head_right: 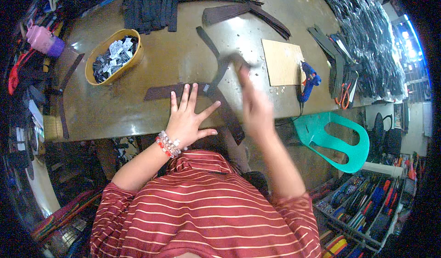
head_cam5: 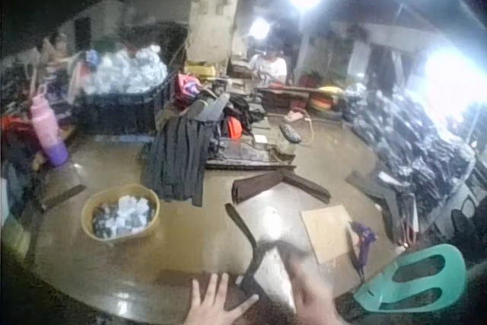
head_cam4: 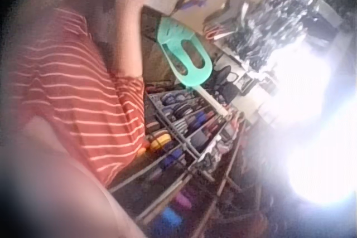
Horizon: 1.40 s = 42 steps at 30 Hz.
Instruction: The person handles small white labels and plastic bags, then uses a hot glue gun to attach labels to dark fabric straps on a workbench. The person repeatedly applies glue and presses labels onto the straps, organizing the finished pieces on the table.
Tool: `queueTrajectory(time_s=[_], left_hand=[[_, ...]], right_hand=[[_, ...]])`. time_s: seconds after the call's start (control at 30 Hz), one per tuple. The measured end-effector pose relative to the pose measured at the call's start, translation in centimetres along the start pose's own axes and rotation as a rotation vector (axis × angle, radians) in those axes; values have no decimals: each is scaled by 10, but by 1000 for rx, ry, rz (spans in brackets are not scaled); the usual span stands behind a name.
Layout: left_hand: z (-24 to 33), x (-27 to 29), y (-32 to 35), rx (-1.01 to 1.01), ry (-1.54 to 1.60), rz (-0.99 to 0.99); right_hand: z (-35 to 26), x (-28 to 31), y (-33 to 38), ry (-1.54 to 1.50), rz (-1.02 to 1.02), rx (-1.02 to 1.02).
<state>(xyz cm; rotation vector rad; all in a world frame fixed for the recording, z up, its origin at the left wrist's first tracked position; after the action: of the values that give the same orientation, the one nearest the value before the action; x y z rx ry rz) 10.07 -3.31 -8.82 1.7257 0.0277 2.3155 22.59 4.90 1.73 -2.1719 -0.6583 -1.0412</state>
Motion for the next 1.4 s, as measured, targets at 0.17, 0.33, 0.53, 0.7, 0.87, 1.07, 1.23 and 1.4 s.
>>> queueTrajectory(time_s=[0.17,0.33,0.53,0.7,0.87,1.07,1.23,1.4], left_hand=[[2,6,5,3,5,5],[-1,3,5,-10,31,39],[20,12,18,-154,13,242],[-13,56,14,-146,613,352],[-83,43,8,66,1899,458],[-72,26,26,190,1256,-92],[-87,60,-29,91,449,457],[-104,41,-43,146,482,485]], right_hand=[[6,-36,45,-70,-432,-375],[-26,-29,48,-7,-197,-115],[47,-25,20,-213,-155,-269],[122,-25,1,537,29,-319],[129,-24,-1,602,-31,-407],[91,-37,-45,395,42,-117],[34,-124,-146,274,-216,-153],[35,-113,-169,-110,-177,-167]])
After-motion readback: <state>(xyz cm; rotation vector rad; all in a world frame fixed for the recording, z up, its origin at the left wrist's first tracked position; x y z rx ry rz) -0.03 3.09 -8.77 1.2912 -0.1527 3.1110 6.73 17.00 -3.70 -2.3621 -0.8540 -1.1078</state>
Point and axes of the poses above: each hand's wrist, its own y-axis away from the middle knuckle, its own x-axis out of the back of the hand, z = x × y, the point moved 6 cm from there along -y, towards the middle knuckle, and after that the axes turned 15 degrees about -z, right-handed, at the moved point
